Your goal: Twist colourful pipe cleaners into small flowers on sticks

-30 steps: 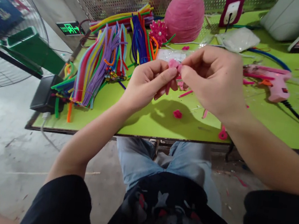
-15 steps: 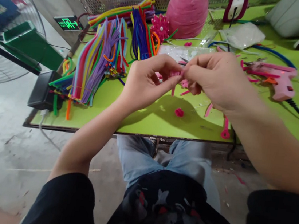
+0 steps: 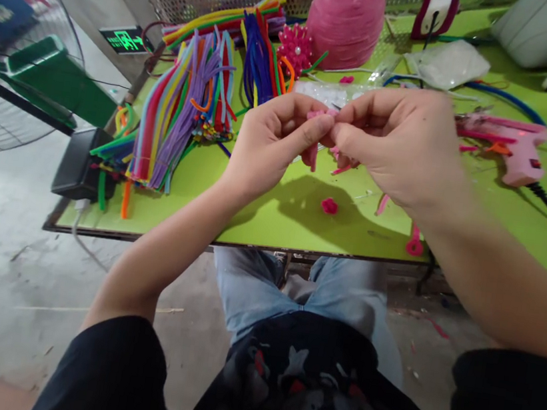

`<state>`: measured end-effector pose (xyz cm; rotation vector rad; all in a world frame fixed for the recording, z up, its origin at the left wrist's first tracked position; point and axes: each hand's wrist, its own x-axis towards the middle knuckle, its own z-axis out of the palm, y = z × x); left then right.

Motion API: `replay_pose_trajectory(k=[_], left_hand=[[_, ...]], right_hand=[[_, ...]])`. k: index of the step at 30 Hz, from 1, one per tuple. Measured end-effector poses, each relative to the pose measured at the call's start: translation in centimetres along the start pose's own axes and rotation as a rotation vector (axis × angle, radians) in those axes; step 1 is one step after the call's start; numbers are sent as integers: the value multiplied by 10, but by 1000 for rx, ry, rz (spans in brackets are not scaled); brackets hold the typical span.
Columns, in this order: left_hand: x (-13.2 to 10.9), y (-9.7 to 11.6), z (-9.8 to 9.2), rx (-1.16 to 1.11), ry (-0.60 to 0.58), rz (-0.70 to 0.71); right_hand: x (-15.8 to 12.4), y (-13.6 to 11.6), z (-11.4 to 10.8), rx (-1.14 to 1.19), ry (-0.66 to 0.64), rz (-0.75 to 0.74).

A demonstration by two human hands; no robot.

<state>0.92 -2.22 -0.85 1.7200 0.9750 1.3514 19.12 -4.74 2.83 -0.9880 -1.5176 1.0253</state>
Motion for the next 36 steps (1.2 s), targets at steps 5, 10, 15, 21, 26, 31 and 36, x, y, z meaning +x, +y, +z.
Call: replay_pose_trajectory(k=[5,10,15,21,26,31,36], left_hand=[[-1,11,-1,-76,-67,-87],[1,24,-5,-125,-172,-257],[0,26,-5,-201,-187,-332],[0,18,-4,-164,-166,-228],[1,18,-6,21,-131,-165],[2,7,-2,105,-69,-58],[-1,1,-2,99,-49,1]], right_hand=[[-4,-1,4,-72,77,-101],[-5,2,1,-138,28,-195],[-2,9,-4,-381,32,-419],[-2,17,-11,-713,57,-654],[-1,22,-6,-594,56,-587],[0,25,5,-238,44,-376],[-7,13,2,-438,65,-329]])
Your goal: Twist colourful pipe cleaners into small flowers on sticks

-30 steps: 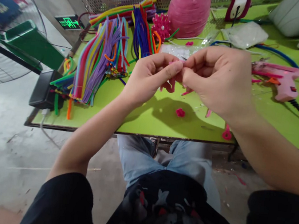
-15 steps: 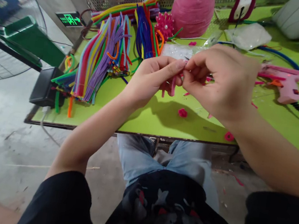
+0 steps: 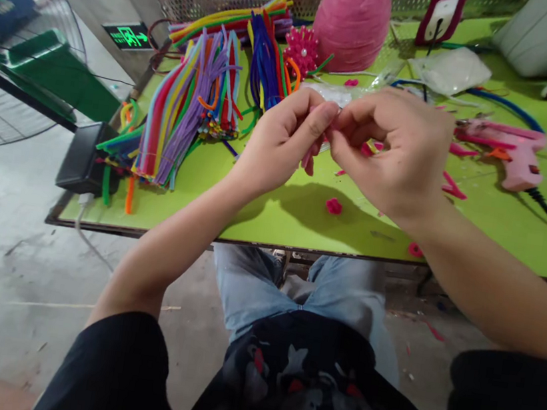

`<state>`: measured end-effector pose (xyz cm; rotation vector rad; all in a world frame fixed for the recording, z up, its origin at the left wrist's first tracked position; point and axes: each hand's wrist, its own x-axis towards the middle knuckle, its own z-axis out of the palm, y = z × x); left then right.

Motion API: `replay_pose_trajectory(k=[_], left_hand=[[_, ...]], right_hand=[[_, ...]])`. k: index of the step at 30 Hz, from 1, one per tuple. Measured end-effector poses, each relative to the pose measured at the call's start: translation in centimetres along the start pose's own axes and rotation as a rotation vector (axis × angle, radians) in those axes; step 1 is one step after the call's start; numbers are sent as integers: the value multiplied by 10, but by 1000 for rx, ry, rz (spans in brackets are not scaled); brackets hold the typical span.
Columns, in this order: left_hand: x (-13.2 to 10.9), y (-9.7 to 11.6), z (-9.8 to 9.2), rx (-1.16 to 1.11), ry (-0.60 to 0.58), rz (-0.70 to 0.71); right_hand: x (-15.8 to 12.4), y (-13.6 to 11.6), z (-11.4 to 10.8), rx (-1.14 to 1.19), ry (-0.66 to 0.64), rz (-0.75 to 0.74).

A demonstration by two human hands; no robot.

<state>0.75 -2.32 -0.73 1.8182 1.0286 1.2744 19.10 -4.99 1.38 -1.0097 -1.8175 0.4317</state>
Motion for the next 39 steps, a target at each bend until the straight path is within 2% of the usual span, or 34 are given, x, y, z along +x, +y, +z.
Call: replay_pose_trajectory(k=[3,6,12,15,17,19,21,24,26,28,30,33,37,39], left_hand=[[-4,5,-1,12,37,-9],[-6,15,-2,1,24,-65],[-3,34,-1,-115,-94,-328],[-2,38,-3,-205,-164,-447],[-1,38,-4,-256,-165,-508],[1,36,-5,-307,-126,-550],[2,34,-6,-352,-81,-536],[4,29,-8,-352,-16,-346],[4,26,-8,-291,19,-194],[3,22,-7,-211,37,-110],[3,17,-6,-155,32,-90],[2,11,-5,-137,17,-95],[2,10,-6,-147,-8,-123],[4,12,-7,-189,-18,-151]], right_hand=[[0,-2,-6,-115,-18,-35],[4,3,-9,-193,-81,-69],[20,0,-11,-509,-403,-136],[29,-5,-11,-530,-530,-162],[34,-5,-11,-519,-562,-166],[35,-2,-11,-489,-547,-196],[32,5,-10,-428,-478,-259],[25,16,-7,-210,-206,-278],[21,20,-4,52,-60,-131],[20,20,-2,268,-94,54],[21,16,0,375,-194,137],[19,9,2,346,-207,91],[10,5,5,183,-84,50],[8,5,8,202,-42,96]])
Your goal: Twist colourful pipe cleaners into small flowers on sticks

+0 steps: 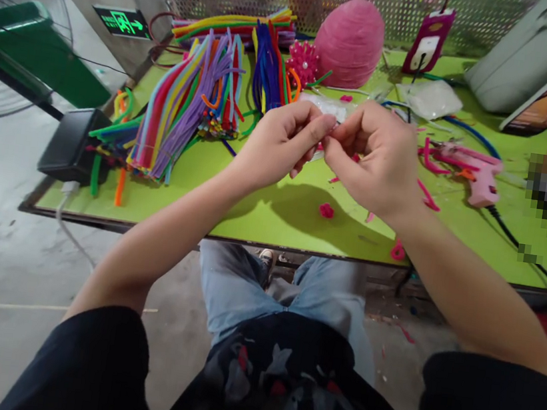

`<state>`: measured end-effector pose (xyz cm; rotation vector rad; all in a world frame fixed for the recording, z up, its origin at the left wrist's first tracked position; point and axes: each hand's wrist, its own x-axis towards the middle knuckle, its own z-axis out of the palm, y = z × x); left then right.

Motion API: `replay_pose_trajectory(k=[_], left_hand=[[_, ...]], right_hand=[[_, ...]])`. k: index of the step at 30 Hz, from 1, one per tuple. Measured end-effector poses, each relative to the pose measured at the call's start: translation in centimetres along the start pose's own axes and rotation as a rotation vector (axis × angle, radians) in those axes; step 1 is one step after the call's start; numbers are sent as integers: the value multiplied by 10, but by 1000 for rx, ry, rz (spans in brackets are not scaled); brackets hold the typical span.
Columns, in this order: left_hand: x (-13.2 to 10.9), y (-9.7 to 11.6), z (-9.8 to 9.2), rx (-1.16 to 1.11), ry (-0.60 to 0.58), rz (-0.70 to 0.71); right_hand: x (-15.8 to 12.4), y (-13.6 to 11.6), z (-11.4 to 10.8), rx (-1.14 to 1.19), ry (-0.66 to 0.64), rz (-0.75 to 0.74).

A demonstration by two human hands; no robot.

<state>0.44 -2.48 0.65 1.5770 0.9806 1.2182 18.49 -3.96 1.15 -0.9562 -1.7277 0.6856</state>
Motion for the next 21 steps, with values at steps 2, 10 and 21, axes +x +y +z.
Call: replay_pose_trajectory(k=[2,10,21], left_hand=[[2,2,0,-78,-7,-30],[3,-9,1,-120,59,53],[-7,4,-5,70,35,143]], right_hand=[[0,1,3,70,30,78],[0,-4,1,229,27,132],[12,5,-20,417,-207,331]])
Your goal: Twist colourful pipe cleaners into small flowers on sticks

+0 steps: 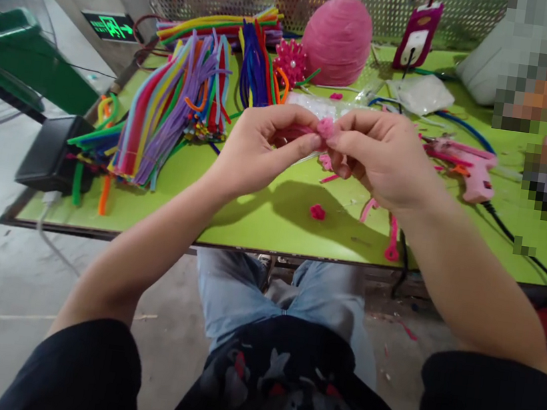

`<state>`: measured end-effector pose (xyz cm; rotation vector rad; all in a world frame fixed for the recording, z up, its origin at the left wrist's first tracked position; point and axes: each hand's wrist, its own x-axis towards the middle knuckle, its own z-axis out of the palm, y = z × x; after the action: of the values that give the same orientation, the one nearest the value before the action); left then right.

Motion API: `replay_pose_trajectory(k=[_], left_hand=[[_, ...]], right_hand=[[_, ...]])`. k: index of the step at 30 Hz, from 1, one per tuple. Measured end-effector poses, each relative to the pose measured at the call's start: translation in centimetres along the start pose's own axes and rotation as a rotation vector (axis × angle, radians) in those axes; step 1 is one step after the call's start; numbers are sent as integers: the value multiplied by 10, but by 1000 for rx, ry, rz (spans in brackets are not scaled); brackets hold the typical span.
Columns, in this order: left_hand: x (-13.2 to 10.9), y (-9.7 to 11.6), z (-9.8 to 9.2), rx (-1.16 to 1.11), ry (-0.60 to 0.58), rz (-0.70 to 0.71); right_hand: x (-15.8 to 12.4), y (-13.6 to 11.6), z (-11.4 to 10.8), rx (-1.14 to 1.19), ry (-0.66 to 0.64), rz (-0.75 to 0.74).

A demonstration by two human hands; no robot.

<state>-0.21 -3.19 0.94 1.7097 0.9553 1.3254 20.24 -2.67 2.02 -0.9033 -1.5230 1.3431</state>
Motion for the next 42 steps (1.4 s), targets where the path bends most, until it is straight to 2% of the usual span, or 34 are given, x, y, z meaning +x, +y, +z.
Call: replay_pose_trajectory(k=[5,9,12,15,18,21,23,25,28,30,32,36,38,42], left_hand=[[-1,1,2,39,-86,-72],[1,-5,1,88,-103,-1],[3,-9,-3,114,-140,42],[3,-11,-7,95,-214,26],[4,-11,-6,-27,-265,13],[4,-11,-2,-110,-221,-30],[4,-9,1,-120,-203,-75],[3,-6,3,-102,-215,-108],[1,3,4,-21,-209,-128],[-1,8,4,20,-182,-131],[-2,11,3,37,-172,-149],[-3,10,2,15,-238,-164],[-3,8,4,-30,-235,-170],[-4,5,9,-88,-180,-194]], right_hand=[[1,-6,-2,-69,-40,109],[-2,-14,-6,-130,-54,173],[-5,-17,-11,-164,-115,170],[-8,-15,-14,-189,-140,99],[-9,-13,-11,-180,-129,-13],[-11,-12,-7,-165,-113,-208],[-11,-12,-4,-152,-99,-280],[-11,-12,-3,-137,-87,-223],[-8,-10,-3,-122,-101,-16],[-6,-8,-6,-80,-133,69],[-4,-6,-10,-20,-199,122],[-1,-5,-18,36,-272,191],[-1,-5,-18,0,-264,146],[-6,-7,-13,-113,-176,-77]])
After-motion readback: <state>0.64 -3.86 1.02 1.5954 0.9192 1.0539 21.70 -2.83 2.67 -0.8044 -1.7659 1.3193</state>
